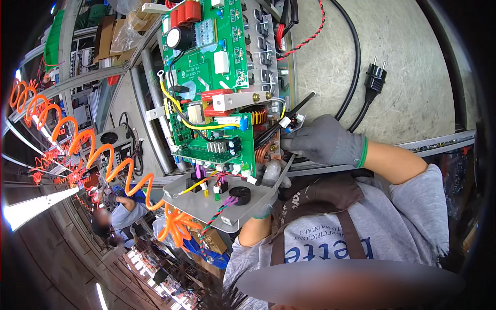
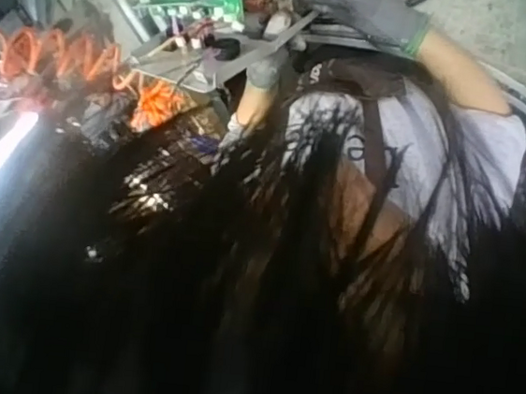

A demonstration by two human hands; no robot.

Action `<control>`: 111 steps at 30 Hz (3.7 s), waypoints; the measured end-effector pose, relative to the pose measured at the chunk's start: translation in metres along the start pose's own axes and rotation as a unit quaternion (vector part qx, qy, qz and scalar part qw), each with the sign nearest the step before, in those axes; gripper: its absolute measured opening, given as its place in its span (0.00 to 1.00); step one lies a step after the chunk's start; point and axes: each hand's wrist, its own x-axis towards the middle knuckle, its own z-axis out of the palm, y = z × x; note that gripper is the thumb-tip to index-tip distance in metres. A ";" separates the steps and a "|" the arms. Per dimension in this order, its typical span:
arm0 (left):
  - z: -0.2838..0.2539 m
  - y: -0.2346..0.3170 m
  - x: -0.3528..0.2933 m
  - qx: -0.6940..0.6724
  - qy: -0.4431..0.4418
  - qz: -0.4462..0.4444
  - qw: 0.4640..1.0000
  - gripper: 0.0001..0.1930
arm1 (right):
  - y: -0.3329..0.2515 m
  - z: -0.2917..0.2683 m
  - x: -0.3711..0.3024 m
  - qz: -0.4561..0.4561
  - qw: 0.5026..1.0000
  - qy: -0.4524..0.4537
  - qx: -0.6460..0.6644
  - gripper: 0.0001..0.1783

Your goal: Assembling and wiring components within an electronic inverter or power supply unit on an assembly line.

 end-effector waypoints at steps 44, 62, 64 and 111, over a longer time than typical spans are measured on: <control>0.017 0.048 0.015 0.501 -0.171 0.083 0.844 0.15 | -0.008 -0.008 0.011 0.063 0.997 -0.050 0.005 0.06; 0.029 0.025 0.015 0.507 -0.020 0.234 0.829 0.10 | -0.009 -0.011 0.012 0.109 0.984 -0.090 0.107 0.12; 0.025 0.023 0.015 0.505 -0.028 0.211 0.837 0.09 | -0.009 -0.012 0.010 0.108 0.986 -0.079 0.096 0.12; 0.021 0.028 0.007 0.602 -0.029 0.343 0.721 0.05 | 0.023 -0.018 0.038 -0.016 0.982 -0.127 0.141 0.11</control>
